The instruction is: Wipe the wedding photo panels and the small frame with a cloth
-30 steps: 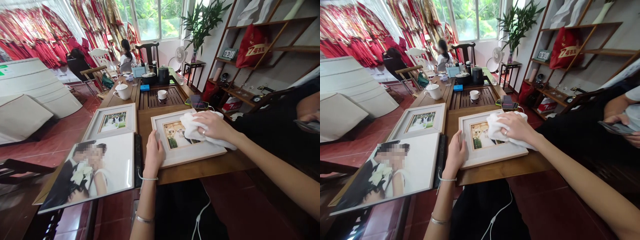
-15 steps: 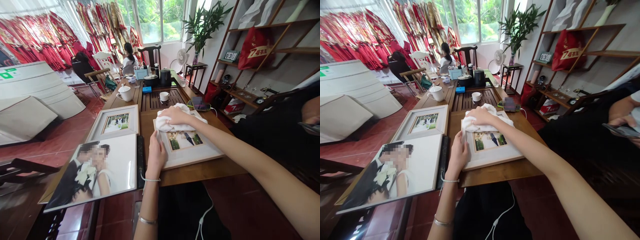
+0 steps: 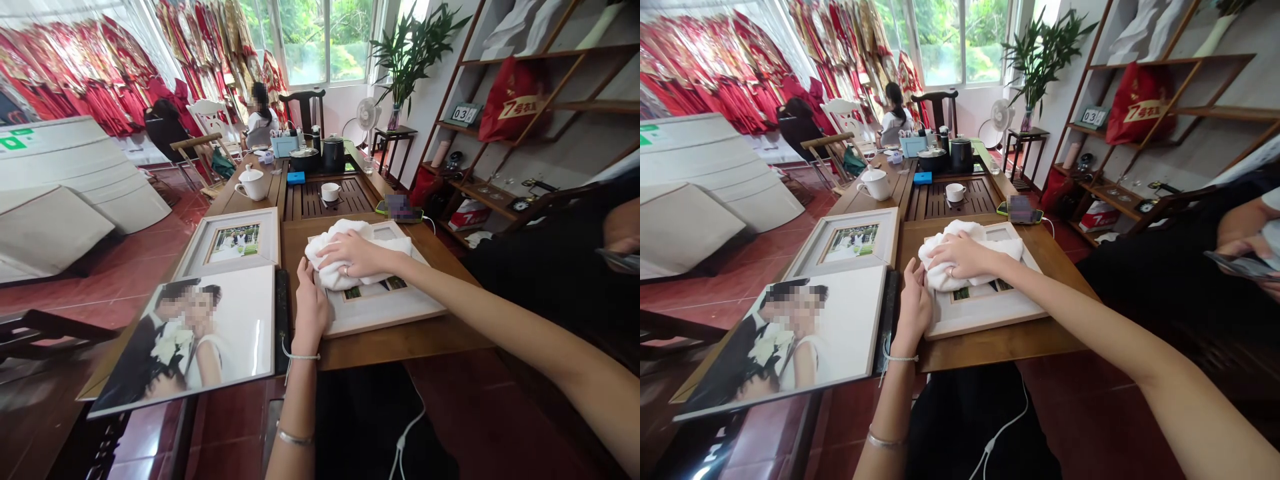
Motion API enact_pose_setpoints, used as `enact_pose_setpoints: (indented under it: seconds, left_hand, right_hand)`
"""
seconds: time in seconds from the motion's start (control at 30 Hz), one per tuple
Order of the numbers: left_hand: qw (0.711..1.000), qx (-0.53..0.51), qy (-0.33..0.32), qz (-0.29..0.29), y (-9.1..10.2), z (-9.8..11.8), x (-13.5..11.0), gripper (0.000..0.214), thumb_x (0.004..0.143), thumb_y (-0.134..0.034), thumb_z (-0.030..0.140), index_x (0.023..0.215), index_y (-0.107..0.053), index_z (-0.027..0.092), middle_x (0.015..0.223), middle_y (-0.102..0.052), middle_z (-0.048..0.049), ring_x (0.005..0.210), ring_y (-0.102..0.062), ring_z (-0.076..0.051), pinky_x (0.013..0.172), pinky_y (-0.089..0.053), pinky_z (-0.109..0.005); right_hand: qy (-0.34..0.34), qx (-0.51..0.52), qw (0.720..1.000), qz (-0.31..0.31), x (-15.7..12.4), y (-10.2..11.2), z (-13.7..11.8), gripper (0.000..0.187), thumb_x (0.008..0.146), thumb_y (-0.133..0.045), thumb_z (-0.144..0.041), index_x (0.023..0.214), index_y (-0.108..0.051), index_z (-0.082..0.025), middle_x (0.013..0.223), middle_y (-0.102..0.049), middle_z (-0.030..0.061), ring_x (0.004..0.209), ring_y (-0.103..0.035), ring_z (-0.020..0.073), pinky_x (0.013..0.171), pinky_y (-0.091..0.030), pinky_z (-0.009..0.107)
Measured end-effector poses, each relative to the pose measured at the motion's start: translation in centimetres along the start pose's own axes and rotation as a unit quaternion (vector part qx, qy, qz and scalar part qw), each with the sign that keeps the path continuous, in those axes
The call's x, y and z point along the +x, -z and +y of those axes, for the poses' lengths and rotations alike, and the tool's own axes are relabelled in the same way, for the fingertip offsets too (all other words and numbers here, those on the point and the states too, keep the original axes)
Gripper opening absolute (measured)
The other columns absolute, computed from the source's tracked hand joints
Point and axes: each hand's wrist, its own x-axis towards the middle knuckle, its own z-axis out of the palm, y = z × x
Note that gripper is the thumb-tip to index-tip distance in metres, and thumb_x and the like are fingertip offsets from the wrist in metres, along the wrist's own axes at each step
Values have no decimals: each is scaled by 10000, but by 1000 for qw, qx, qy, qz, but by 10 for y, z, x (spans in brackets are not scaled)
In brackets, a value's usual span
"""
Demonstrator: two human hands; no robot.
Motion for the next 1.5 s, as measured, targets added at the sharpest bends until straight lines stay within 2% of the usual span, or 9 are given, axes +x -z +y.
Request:
enact_pose_setpoints:
  seconds: [0.1, 0.23, 0.5, 0.63, 0.7, 1.0, 1.13, 1.33, 1.5]
  left_hand:
    - [999, 2, 35, 27, 3, 9, 0, 530, 984, -357, 283, 1476, -280, 102, 1405, -557, -191, 1314, -529, -253, 1103, -404, -434]
    - [997, 7, 53, 55, 5, 15, -1, 609, 998, -278, 500, 1468, -351, 119, 1462, -501, -178, 1369, -466, -260, 1125, -372, -415]
    - [999, 10, 22, 21, 4, 11, 0, 573, 1005, -232, 489, 1168, -659, 142, 1419, -554, -152, 1380, -451, -248, 1164, -322, -413]
    - [996, 82, -33, 14, 2, 7, 0, 388, 901, -545, 394, 1180, -659, 149, 1443, -520, -161, 1378, -447, -297, 1168, -322, -454]
    - [993, 109, -46, 12, 1, 5, 0, 454, 818, -649, 314, 1240, -625, 146, 1470, -483, -172, 1380, -440, -317, 1171, -320, -470]
    - [993, 103, -56, -6, 2, -3, -1, 530, 803, -588, 165, 1332, -552, 172, 1515, -434, -145, 1425, -376, -300, 1201, -273, -476]
    - [993, 97, -66, -14, 1, -6, 0, 584, 811, -551, 145, 1390, -486, 169, 1530, -414, -144, 1443, -346, -286, 1212, -242, -479]
    - [994, 91, -57, -18, 0, -11, 0, 632, 818, -522, 133, 1440, -416, 152, 1548, -383, -152, 1454, -322, -282, 1220, -217, -468]
    - [993, 93, -62, -24, 0, -11, -1, 629, 826, -496, 113, 1445, -401, 162, 1558, -366, -144, 1466, -299, -268, 1222, -209, -465]
  right_hand:
    - [30, 6, 999, 12, -16, -2, -18, 479, 743, -524, -136, 1180, -681, -256, 1379, -591, 56, 1175, -468, 330, 897, -293, 498]
    - [75, 15, 997, 11, -33, 1, -44, 452, 765, -516, -118, 1172, -668, -245, 1327, -630, 50, 1125, -498, 299, 881, -300, 459]
    - [110, 3, 994, -6, -74, 10, -84, 411, 773, -547, -132, 1140, -664, -273, 1351, -611, 17, 1202, -488, 309, 948, -302, 508]
    - [70, -24, 997, -1, -98, 6, -87, 368, 761, -564, -142, 1086, -677, -273, 1381, -589, 24, 1239, -470, 341, 971, -288, 552]
    - [39, -43, 998, 16, -113, 3, -82, 379, 748, -569, -134, 1087, -675, -264, 1392, -579, 41, 1225, -482, 350, 948, -307, 563]
    - [-151, -108, 975, 122, -185, -8, -38, 380, 806, -563, -213, 1153, -663, -331, 1372, -592, 34, 1223, -503, 364, 942, -358, 578]
    - [-201, -96, 966, 132, -176, -7, -9, 339, 826, -543, -239, 1122, -685, -325, 1360, -598, 21, 1174, -533, 332, 923, -409, 538]
    - [-243, -74, 954, 160, -123, 0, 41, 299, 824, -548, -260, 1082, -699, -269, 1277, -641, 57, 1147, -551, 357, 934, -418, 567]
    - [-293, -35, 928, 230, -72, -1, 55, 564, 754, -617, -271, 1305, -549, -170, 1392, -494, 147, 1221, -526, 342, 989, -445, 487]
